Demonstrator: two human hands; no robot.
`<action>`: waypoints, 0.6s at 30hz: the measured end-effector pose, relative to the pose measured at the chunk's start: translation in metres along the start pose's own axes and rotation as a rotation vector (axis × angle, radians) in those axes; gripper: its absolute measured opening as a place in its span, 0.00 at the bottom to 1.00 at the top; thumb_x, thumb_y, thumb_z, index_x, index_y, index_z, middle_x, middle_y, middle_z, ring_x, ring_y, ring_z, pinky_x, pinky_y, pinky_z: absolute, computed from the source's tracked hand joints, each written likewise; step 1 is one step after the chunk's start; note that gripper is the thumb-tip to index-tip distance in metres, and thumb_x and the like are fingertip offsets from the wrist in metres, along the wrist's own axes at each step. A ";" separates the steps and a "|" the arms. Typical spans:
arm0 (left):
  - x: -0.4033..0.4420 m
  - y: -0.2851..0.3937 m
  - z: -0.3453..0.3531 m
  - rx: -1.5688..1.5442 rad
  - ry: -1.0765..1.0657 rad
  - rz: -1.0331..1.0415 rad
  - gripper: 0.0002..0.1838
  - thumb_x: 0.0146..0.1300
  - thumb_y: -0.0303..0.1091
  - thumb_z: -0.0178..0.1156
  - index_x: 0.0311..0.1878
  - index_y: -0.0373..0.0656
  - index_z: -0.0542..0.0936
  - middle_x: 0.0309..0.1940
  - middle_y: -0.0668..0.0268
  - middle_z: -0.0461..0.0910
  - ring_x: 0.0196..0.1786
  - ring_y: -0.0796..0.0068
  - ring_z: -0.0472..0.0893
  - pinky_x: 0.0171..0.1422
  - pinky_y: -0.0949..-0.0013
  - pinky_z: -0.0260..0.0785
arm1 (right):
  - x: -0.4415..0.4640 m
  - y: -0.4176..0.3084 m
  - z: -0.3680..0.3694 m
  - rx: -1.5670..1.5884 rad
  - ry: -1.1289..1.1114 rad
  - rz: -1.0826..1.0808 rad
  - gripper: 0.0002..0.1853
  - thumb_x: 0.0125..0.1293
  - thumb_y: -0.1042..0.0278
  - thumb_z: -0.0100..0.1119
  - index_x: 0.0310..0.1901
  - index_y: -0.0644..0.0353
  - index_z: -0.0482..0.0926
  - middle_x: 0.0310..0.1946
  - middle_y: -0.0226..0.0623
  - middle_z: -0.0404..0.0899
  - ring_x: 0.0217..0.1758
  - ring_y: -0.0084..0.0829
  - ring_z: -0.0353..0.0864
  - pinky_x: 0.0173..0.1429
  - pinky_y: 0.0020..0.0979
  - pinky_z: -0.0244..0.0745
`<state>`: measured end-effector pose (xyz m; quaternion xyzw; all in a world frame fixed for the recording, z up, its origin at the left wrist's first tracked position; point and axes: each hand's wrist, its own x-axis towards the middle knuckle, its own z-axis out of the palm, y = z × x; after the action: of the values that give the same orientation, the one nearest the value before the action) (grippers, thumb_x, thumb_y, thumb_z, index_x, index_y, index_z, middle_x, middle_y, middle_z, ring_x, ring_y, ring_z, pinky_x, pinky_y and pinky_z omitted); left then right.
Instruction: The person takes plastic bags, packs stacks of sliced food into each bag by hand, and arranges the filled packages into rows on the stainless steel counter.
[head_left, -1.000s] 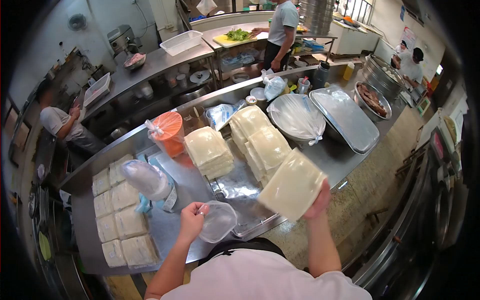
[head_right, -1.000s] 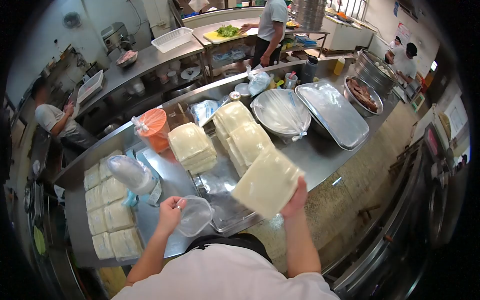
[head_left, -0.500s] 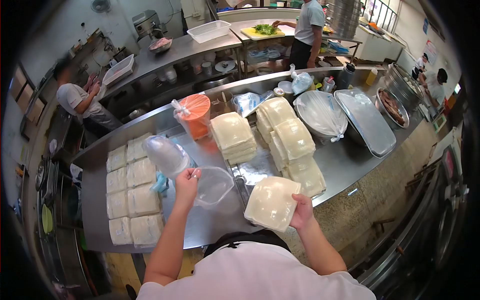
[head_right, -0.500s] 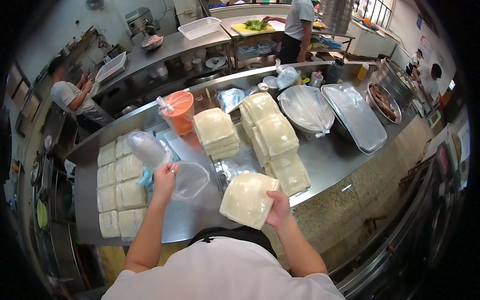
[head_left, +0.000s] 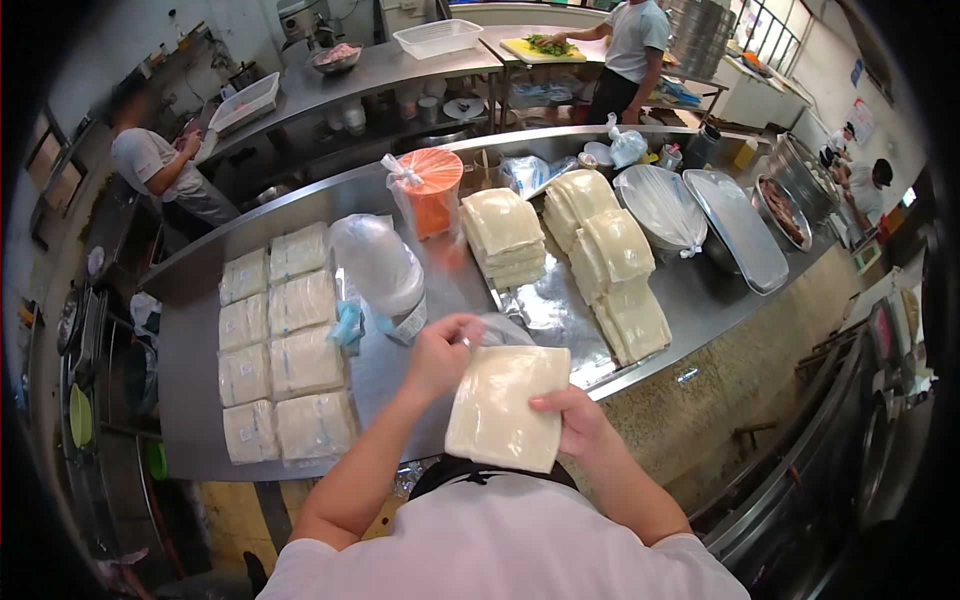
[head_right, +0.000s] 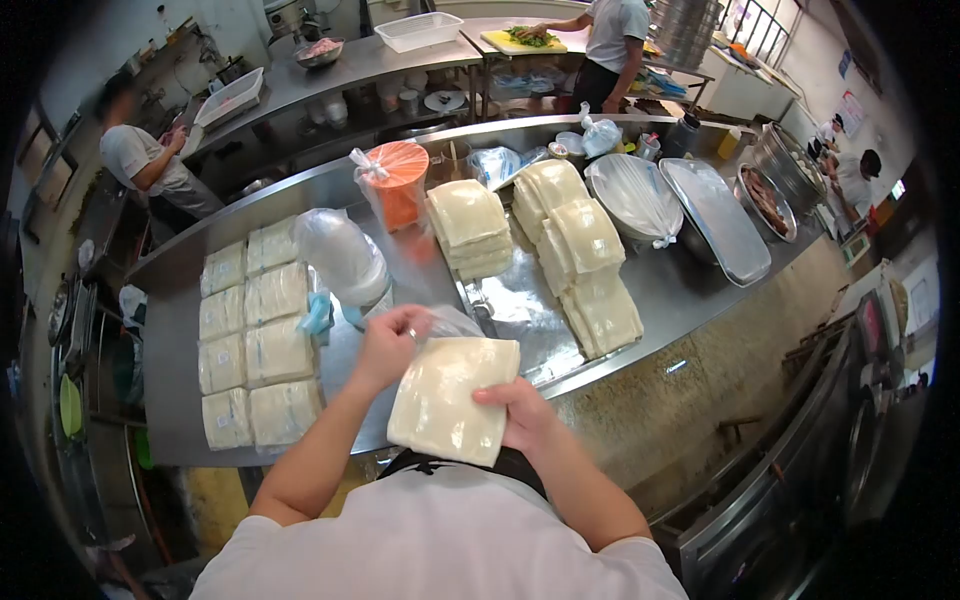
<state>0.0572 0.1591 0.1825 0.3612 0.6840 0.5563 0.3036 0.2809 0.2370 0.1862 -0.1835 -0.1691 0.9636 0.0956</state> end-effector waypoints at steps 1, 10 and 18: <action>-0.014 0.002 -0.004 0.028 -0.088 0.010 0.11 0.73 0.34 0.65 0.50 0.36 0.85 0.29 0.76 0.82 0.32 0.87 0.75 0.36 0.73 0.69 | 0.007 0.012 -0.009 0.017 0.043 0.000 0.31 0.62 0.82 0.64 0.69 0.68 0.70 0.61 0.49 0.80 0.62 0.47 0.84 0.67 0.50 0.82; -0.091 -0.090 -0.036 0.429 -0.092 0.053 0.11 0.55 0.25 0.66 0.43 0.36 0.83 0.26 0.55 0.80 0.31 0.58 0.81 0.38 0.59 0.74 | 0.022 0.086 -0.050 0.079 0.308 -0.214 0.31 0.65 0.82 0.57 0.71 0.68 0.66 0.66 0.54 0.75 0.69 0.53 0.77 0.76 0.56 0.71; -0.111 -0.114 -0.040 0.590 -0.013 0.077 0.04 0.55 0.27 0.63 0.33 0.38 0.78 0.33 0.50 0.83 0.39 0.45 0.83 0.44 0.49 0.75 | 0.036 0.130 -0.031 0.041 0.527 -0.346 0.28 0.66 0.83 0.54 0.69 0.71 0.67 0.63 0.55 0.75 0.67 0.55 0.77 0.75 0.57 0.71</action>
<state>0.0687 0.0312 0.0799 0.4631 0.8001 0.3422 0.1683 0.2443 0.1345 0.1003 -0.3934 -0.1480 0.8555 0.3025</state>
